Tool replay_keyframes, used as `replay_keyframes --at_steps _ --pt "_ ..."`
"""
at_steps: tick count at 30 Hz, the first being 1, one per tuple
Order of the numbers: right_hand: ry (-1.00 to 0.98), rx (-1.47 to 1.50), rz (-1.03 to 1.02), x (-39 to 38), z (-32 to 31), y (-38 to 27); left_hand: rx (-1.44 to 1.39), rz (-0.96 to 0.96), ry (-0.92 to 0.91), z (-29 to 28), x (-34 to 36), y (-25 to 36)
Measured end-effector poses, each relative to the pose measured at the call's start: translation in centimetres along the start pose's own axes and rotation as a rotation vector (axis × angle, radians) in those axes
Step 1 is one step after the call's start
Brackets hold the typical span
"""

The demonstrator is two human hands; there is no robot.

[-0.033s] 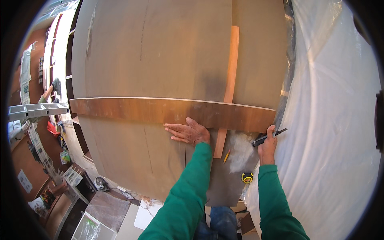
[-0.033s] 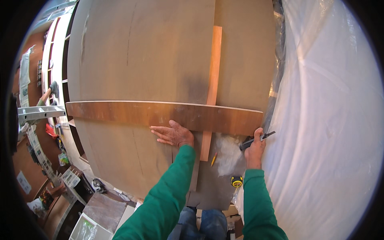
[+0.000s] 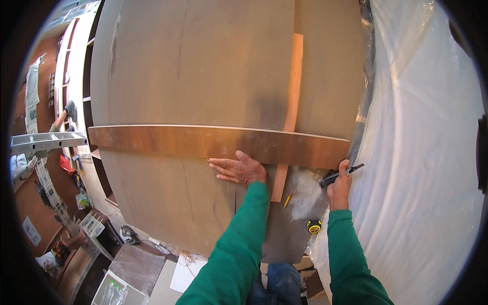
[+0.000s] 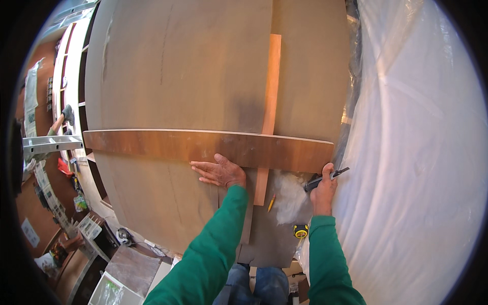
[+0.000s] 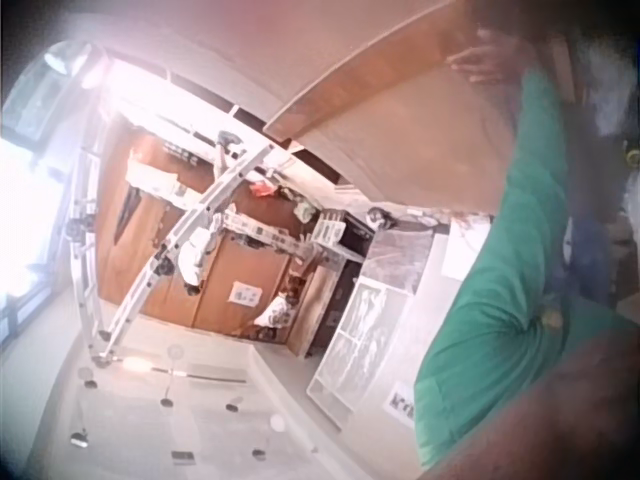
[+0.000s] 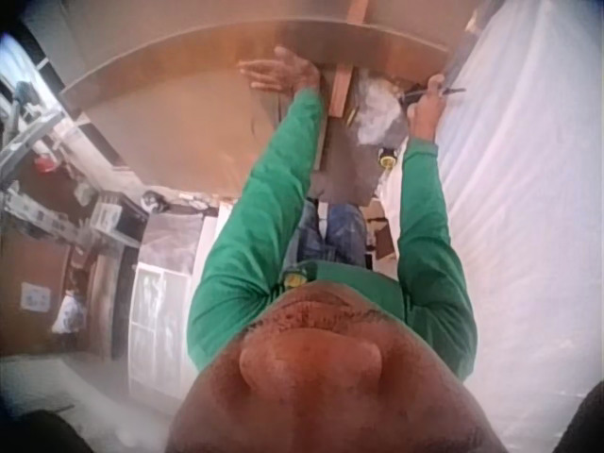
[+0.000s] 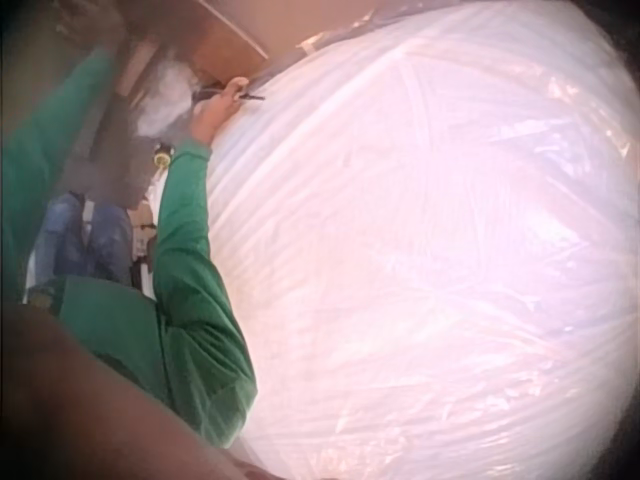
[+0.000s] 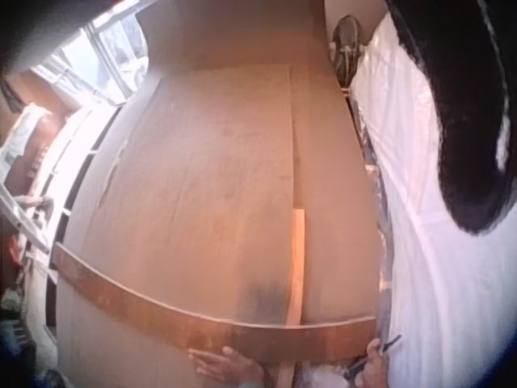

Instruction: The person measures a large sheet of wood with a tape measure and marks it with a pencil. They then use a straight edge and a utility knife to cut the wood along the marked line. Finally, they lift and move the cut piece of wood.

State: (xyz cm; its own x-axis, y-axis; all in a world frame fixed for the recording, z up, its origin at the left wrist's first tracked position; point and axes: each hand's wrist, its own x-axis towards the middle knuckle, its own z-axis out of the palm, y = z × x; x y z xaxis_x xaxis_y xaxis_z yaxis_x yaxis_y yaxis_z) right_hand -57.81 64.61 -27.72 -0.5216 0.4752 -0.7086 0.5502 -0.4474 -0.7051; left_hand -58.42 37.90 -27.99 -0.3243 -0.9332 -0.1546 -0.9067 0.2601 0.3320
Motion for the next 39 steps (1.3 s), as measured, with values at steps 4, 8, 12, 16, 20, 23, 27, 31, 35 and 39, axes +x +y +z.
replay_keyframes --at_steps 4,8,12,16,20,23,27,31,35,39 --pt "0.006 0.028 -0.01 0.0 -0.1 0.2 0.025 -0.007 -0.009 -0.1 -0.1 0.0" --pt "0.019 0.039 -0.027 0.1 -0.1 0.4 -0.007 -0.013 -0.036 -0.6 -0.3 0.4" --pt "0.053 0.006 -0.034 0.1 0.0 0.4 0.004 -0.017 -0.059 -0.5 -0.2 0.3" --pt "0.08 -0.07 -0.007 -0.6 1.2 -0.8 0.02 -0.024 -0.055 -0.4 -0.1 0.1" --pt "0.013 -0.263 -0.081 0.0 0.1 -0.9 0.052 -0.011 -0.064 -0.6 0.0 0.2" --pt "0.055 -0.411 -0.061 -0.6 0.9 -1.7 0.083 -0.02 -0.067 -0.3 0.1 0.1" --pt "0.089 -0.431 -0.068 -1.3 1.9 -2.1 0.059 -0.007 -0.025 -0.1 -0.1 0.0" --pt "0.069 -0.327 -0.092 -0.7 1.1 -1.0 0.022 0.008 0.0 0.2 -0.2 0.0" --pt "0.051 -0.247 -0.084 -0.9 1.6 -1.3 0.029 0.011 0.007 0.2 0.0 -0.2" --pt "0.128 -0.228 -0.123 -0.9 1.8 -1.0 0.045 0.02 0.001 0.3 -0.1 0.0"
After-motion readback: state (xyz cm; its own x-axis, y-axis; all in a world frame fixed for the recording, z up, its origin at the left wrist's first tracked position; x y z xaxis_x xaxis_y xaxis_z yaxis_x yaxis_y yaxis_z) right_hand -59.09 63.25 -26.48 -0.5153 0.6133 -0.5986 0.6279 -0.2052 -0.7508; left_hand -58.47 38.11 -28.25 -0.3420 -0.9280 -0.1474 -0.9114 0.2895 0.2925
